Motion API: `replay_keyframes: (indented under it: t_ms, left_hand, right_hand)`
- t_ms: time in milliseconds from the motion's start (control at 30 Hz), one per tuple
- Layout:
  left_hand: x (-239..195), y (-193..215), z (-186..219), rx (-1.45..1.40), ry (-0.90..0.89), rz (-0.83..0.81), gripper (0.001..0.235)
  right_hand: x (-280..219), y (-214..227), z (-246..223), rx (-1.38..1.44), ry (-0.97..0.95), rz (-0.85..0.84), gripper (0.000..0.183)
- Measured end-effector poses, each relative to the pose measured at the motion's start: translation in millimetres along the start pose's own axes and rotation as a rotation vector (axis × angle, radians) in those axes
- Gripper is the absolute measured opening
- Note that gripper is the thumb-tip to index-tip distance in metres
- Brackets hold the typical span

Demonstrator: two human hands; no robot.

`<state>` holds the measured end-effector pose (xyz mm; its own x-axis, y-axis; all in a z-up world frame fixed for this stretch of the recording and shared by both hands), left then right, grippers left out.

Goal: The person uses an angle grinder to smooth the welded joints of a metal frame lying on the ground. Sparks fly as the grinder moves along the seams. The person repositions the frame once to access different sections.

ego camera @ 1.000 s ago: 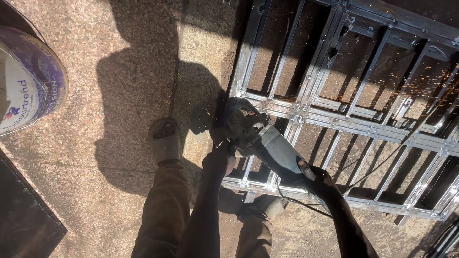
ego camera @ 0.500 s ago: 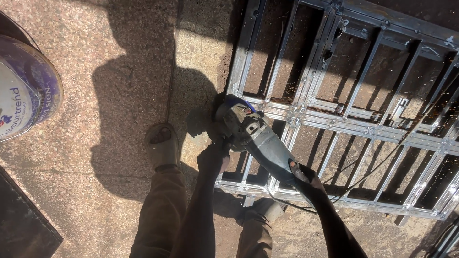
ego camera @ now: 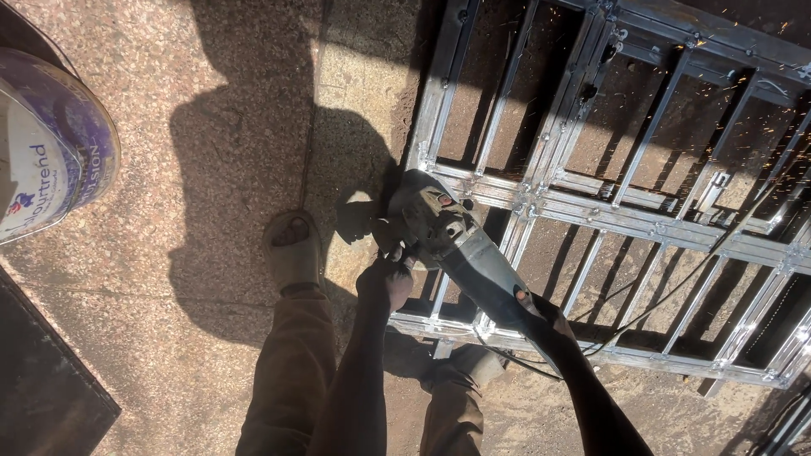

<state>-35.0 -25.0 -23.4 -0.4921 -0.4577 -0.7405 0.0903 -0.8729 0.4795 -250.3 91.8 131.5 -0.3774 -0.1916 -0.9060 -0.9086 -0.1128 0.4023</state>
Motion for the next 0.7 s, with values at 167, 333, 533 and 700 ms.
replay_keyframes:
  t_ms: [167,333,533,700]
  left_hand:
    - [-30.4,-10.2,-24.0,-0.248,0.344,-0.031,0.043]
    - [-13.0,-4.3,-34.2,0.032,0.24,-0.038,0.05]
    - [-25.2,-7.8,-32.5,-0.092,0.284,-0.045,0.053]
    - [-23.4,15.5,-13.9,-0.042,0.211,-0.093,0.053]
  right_hand:
    - [8.1,-8.6,30.5,0.057,-0.069,-0.055,0.068]
    - [3.3,-23.0,20.1,0.117,0.071,0.01,0.055]
    - [13.0,-25.0,44.7,0.146,0.092,-0.011,0.051]
    - [-29.4,-18.4,-22.8,0.141,0.241,0.003,0.054]
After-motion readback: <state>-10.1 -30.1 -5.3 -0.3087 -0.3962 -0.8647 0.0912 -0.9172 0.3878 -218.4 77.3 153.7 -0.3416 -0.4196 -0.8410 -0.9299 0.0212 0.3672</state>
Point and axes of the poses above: each hand's wrist, its own x-axis towards the middle knuckle, its own y-axis out of the back of the hand, z = x × y, the point moved 8 cm from there along x, towards the middle knuckle, and after that the axes turned 3 degrees about -x, right-handed, at the moved point
